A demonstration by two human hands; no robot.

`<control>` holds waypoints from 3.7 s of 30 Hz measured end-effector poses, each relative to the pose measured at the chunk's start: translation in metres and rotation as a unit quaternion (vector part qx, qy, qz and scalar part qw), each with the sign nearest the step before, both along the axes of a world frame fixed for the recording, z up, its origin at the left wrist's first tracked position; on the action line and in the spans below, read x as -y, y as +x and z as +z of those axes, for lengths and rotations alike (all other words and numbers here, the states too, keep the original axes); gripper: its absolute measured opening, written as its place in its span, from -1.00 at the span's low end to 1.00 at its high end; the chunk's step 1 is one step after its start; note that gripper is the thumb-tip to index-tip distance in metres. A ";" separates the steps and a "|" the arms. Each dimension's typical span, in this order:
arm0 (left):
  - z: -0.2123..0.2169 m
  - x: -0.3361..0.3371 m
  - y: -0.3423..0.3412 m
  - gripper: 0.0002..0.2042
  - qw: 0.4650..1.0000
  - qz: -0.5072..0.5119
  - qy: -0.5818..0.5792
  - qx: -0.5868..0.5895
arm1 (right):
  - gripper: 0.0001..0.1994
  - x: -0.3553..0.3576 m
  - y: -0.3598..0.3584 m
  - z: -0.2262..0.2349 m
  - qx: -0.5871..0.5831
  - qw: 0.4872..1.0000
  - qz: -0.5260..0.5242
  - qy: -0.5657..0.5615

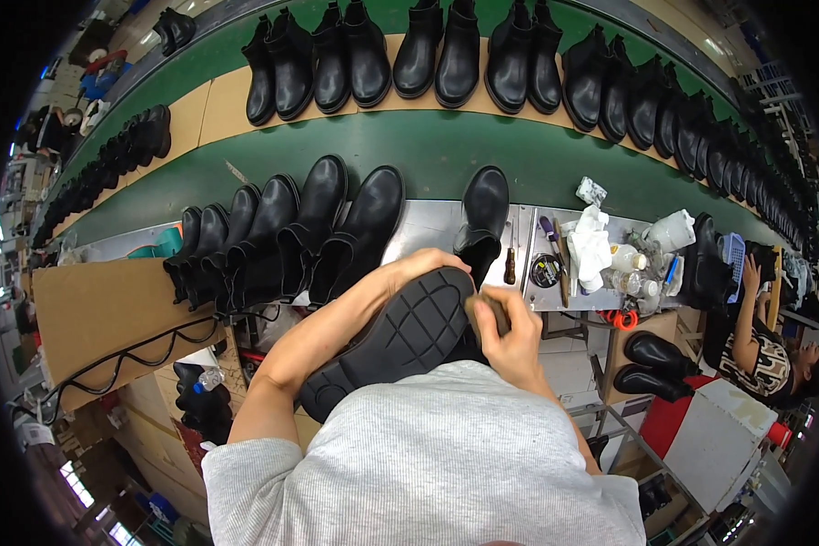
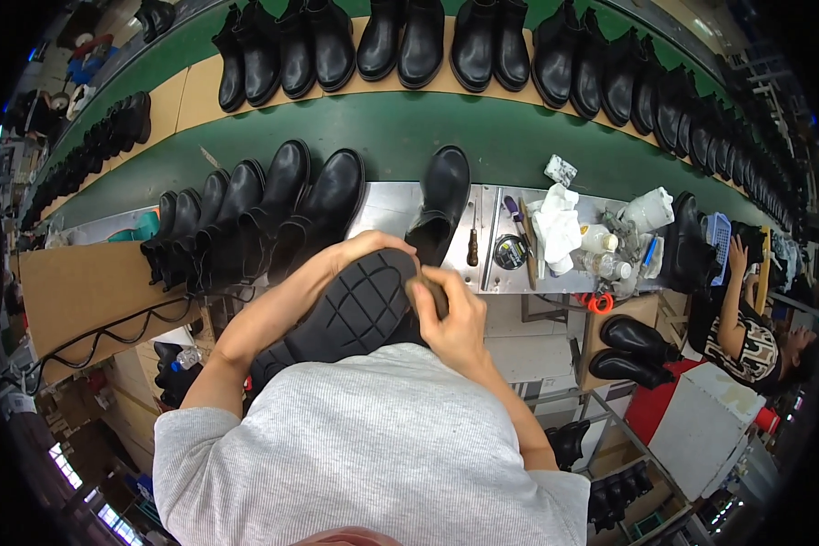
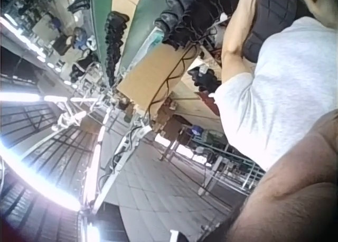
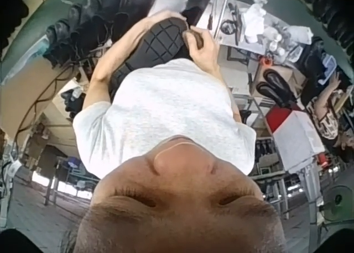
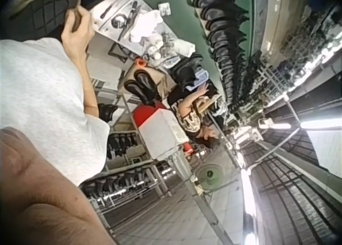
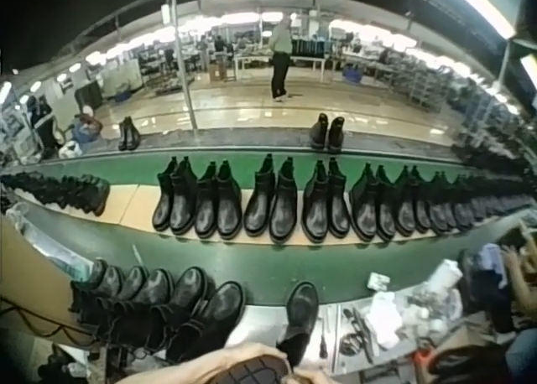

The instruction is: Inspecting and cleaning black boots on a manufacturing line.

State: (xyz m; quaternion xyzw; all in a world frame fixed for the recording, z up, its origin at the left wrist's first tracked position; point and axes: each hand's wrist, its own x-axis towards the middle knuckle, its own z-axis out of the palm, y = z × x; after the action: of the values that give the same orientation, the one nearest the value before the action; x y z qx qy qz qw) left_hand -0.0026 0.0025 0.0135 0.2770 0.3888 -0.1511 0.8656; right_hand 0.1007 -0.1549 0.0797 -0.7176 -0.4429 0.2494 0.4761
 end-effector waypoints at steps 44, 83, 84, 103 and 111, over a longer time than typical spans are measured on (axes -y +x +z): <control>-0.001 -0.003 -0.001 -0.69 0.998 0.025 -0.035 -0.039 | -0.84 -0.018 0.024 0.002 0.085 0.971 0.210 0.079; 0.081 -0.057 0.033 -0.61 0.905 0.354 0.092 0.216 | -0.83 -0.160 0.056 0.068 0.190 0.957 0.075 0.207; 0.090 -0.054 0.033 -0.61 0.901 0.362 0.093 0.220 | -0.81 -0.154 0.056 0.064 0.197 0.952 0.073 0.223; 0.085 -0.059 0.033 -0.57 0.895 0.265 0.198 0.301 | -0.80 -0.103 0.064 0.061 0.183 0.960 0.058 0.205; 0.086 -0.054 0.030 -0.62 0.902 0.283 0.178 0.274 | -0.76 -0.087 0.065 0.046 0.147 0.970 0.050 0.185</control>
State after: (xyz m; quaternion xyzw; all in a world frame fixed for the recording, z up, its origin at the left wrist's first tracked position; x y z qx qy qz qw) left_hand 0.0272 0.0567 0.0995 0.3356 0.2191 0.2536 0.8804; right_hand 0.1656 -0.0678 0.1256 -0.6228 -0.5817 0.0779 0.5173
